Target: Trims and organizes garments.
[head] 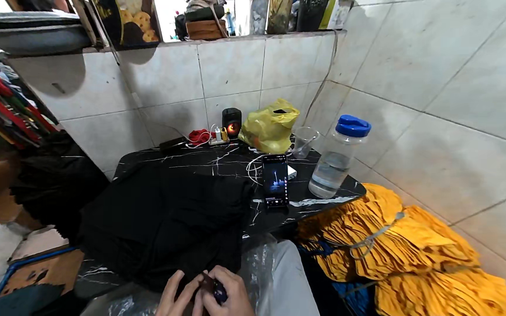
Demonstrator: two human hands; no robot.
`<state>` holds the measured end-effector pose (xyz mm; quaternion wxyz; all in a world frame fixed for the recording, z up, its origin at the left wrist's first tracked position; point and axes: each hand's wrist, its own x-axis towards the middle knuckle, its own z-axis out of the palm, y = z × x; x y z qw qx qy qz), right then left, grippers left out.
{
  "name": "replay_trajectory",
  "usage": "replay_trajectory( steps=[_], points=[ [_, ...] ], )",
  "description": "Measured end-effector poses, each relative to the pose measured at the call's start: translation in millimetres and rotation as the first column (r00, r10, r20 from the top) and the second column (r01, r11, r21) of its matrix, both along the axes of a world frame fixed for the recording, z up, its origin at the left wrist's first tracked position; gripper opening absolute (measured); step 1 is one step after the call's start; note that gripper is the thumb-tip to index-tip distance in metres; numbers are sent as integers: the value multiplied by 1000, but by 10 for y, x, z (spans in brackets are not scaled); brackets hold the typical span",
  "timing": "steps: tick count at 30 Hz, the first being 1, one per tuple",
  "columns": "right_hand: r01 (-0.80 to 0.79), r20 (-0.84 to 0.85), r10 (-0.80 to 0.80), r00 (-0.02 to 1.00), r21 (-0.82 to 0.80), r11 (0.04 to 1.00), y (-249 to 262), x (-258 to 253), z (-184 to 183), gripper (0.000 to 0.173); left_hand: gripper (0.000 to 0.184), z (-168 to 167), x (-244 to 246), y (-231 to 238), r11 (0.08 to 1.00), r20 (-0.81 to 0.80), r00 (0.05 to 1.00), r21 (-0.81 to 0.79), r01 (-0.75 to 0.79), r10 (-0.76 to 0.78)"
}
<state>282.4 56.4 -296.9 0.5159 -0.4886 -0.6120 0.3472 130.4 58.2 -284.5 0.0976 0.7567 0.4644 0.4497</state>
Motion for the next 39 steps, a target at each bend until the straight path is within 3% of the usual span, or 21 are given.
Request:
replay_trajectory(
  steps=[2,6,8,11,15,19,32,39],
  points=[
    [6,113,-11,994,50,999,-13,10,5,16,13,-58,-34,19,998,-21,999,62,-23,24],
    [-24,113,10,994,120,992,7,80,6,14,8,-110,-89,55,991,49,999,132,-28,22],
    [-18,101,4,995,130,991,30,127,-10,16,7,-102,-96,76,993,96,995,115,-15,4],
    [-14,144,-2,990,114,993,54,190,-27,34,9,-91,-115,108,998,145,989,44,-35,28],
    [-66,290,19,957,153,986,79,268,-44,40,10,-92,-131,143,1000,201,980,13,-5,3],
    [-152,362,77,929,184,971,95,264,-66,39,10,-58,-126,128,1000,204,979,-18,20,-16],
    [-119,427,5,904,240,964,125,193,-96,38,11,-38,-232,172,995,163,982,-15,102,-98],
    [-176,481,12,877,298,938,136,178,-105,26,9,-18,-201,125,992,116,986,-44,122,-116]
  ],
)
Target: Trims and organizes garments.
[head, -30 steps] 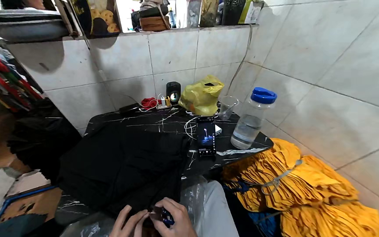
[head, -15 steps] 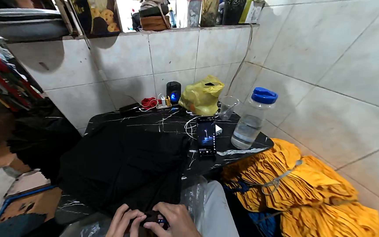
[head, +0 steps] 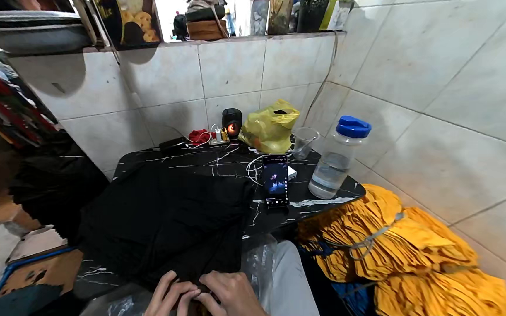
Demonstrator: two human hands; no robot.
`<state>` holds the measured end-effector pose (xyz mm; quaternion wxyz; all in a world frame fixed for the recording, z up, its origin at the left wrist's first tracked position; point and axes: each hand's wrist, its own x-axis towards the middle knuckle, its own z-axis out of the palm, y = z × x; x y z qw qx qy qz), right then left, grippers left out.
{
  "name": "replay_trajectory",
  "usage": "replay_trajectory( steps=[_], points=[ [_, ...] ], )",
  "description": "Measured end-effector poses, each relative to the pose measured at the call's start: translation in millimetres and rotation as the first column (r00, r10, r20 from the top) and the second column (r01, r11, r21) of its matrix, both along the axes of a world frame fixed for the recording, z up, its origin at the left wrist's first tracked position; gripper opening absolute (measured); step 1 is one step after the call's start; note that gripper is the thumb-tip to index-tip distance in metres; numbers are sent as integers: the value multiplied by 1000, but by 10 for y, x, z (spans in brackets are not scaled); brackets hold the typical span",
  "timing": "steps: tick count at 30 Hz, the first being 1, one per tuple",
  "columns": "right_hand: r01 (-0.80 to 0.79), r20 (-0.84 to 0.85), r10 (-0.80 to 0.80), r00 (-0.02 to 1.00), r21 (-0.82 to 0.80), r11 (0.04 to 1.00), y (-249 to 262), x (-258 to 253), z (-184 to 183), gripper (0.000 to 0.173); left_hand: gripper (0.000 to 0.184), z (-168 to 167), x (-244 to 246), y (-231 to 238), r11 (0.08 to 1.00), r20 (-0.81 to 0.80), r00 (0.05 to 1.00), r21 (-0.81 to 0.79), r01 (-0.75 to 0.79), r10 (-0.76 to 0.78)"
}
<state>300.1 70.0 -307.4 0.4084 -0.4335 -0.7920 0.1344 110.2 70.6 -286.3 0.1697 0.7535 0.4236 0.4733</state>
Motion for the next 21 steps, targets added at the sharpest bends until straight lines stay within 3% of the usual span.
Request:
replay_trajectory(
  steps=[3,7,10,14,18,21],
  points=[
    [56,-4,-56,998,28,998,-13,-39,-4,24,11,-11,1,7,1000,27,1000,7,8,-9],
    [241,-264,-254,930,-83,967,-44,-197,82,37,15,-3,57,-16,999,161,987,-37,1,5],
    [167,-358,-235,904,-210,963,-39,-283,83,36,14,22,158,-70,991,302,953,-133,3,38],
    [106,-462,-248,851,-311,944,-33,-314,108,20,2,87,170,-105,959,477,875,-276,55,87],
    [-116,-664,-209,718,-410,905,6,-196,73,18,19,42,-118,-75,930,186,964,-282,237,-189],
    [-244,-748,-168,642,-407,880,27,-152,38,14,16,30,-115,-41,950,174,974,-252,185,-144]
  ],
)
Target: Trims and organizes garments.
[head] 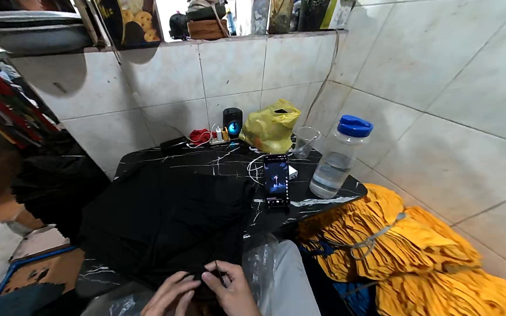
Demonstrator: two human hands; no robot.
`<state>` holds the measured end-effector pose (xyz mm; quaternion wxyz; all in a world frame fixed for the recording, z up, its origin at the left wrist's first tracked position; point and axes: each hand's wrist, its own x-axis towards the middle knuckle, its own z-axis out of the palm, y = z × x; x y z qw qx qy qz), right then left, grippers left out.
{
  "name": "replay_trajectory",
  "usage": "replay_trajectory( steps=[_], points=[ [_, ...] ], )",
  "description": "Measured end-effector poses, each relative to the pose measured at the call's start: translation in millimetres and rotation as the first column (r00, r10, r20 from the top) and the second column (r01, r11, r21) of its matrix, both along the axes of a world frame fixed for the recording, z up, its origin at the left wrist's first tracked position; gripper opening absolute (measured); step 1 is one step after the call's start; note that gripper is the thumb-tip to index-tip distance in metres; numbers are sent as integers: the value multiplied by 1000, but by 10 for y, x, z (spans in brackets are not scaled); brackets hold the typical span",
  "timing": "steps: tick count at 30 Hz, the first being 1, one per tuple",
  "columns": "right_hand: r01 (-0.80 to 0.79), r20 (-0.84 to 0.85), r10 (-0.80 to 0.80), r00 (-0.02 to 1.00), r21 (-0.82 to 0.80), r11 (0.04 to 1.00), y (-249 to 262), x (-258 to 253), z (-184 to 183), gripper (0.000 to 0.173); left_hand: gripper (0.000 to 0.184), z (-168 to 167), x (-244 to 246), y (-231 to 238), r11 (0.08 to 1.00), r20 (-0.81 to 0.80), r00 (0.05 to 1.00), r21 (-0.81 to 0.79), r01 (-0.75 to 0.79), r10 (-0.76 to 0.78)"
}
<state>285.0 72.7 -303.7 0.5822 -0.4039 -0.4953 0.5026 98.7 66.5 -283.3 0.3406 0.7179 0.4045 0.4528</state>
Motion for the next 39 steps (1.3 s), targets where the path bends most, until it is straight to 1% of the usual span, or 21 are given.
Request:
replay_trajectory(
  steps=[1,2,3,4,6,8,10,13,22,27,33,39],
  points=[
    [-11,-26,11,1000,0,1000,-4,1,2,13,18,3,35,12,999,29,998,4,-49,48],
    [-22,-48,22,999,0,1000,-9,6,11,13,26,10,73,19,996,53,995,-2,-88,88],
    [-29,-70,29,997,-9,1000,-13,7,24,15,33,17,107,25,993,48,991,-2,-122,122],
    [-33,-81,31,996,-28,999,-17,12,40,16,36,8,134,32,988,26,988,15,-151,150],
    [-28,-87,21,996,-81,996,-26,19,64,16,32,-36,166,54,978,-35,981,93,-185,188],
    [-27,-89,18,996,-101,995,-23,37,64,14,21,-70,196,65,964,-54,975,175,-201,214],
    [-24,-87,16,996,-88,996,-14,51,39,13,9,-88,217,63,951,-43,975,236,-201,217],
    [-31,-85,26,996,-53,998,3,57,6,12,7,-92,232,44,936,-71,968,281,-213,242],
    [-50,-68,47,997,-40,998,9,58,12,12,7,-47,214,28,931,-93,962,293,-220,256],
    [-53,-58,50,997,-46,998,1,54,8,12,7,-17,209,23,946,-121,963,249,-207,242],
    [-41,-1,41,999,-53,998,8,58,2,13,16,-42,205,34,953,-179,949,206,-222,260],
    [-40,17,42,999,-84,996,-2,58,-3,12,10,-48,211,26,942,-188,942,248,-228,277]
  ],
)
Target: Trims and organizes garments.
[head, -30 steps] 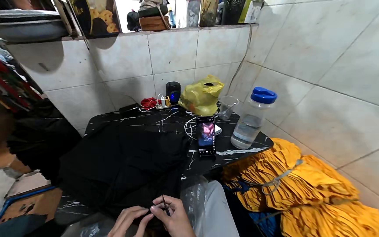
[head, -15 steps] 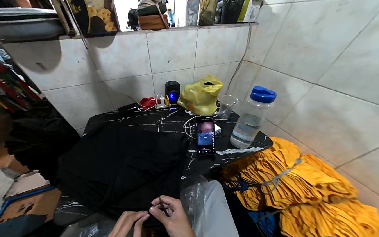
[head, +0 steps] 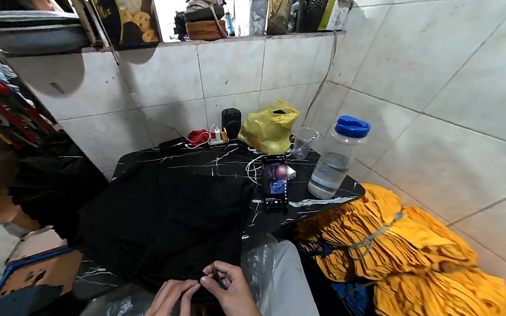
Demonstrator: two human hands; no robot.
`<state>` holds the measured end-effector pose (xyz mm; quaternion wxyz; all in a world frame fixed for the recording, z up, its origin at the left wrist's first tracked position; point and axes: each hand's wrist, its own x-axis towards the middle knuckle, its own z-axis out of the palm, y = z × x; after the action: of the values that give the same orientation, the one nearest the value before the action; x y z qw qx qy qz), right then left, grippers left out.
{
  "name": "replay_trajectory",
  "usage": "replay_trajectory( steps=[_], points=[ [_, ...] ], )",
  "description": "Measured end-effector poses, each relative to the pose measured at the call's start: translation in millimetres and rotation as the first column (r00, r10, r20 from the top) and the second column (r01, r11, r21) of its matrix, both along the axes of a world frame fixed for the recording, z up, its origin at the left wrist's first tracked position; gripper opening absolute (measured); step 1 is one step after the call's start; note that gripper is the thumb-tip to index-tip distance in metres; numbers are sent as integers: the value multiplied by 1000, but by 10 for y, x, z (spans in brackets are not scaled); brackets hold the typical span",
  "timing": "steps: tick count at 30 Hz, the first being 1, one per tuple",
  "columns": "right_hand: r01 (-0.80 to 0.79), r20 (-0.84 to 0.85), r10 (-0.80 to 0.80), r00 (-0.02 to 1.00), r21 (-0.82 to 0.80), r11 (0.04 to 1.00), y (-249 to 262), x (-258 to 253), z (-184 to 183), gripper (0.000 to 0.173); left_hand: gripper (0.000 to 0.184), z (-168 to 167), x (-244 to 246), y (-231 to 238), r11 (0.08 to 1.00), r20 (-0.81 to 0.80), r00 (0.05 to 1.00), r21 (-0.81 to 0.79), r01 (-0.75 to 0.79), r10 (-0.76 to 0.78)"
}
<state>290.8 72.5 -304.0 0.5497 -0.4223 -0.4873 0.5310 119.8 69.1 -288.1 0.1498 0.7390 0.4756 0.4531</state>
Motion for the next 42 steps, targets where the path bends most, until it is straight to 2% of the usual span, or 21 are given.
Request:
replay_trajectory(
  steps=[3,7,9,12,18,42],
  points=[
    [-4,8,4,1000,14,1000,4,9,-7,12,9,46,2,-8,998,8,999,-40,51,-51],
    [-4,1,4,1000,14,1000,10,14,-13,13,7,21,-35,-15,986,130,979,-44,163,-157],
    [-3,-1,3,1000,12,1000,8,12,-12,13,12,4,-29,-21,994,106,988,-23,111,-108],
    [-6,-8,6,1000,14,1000,3,13,-8,14,30,-9,-36,-3,1000,-12,1000,-4,22,-22],
    [4,11,-4,1000,0,1000,-2,17,-4,13,15,-43,-32,-21,1000,-71,997,-3,10,-11],
    [3,23,-3,1000,9,1000,10,10,-27,13,13,-12,-49,-29,998,-60,997,-30,48,-50]
  ],
)
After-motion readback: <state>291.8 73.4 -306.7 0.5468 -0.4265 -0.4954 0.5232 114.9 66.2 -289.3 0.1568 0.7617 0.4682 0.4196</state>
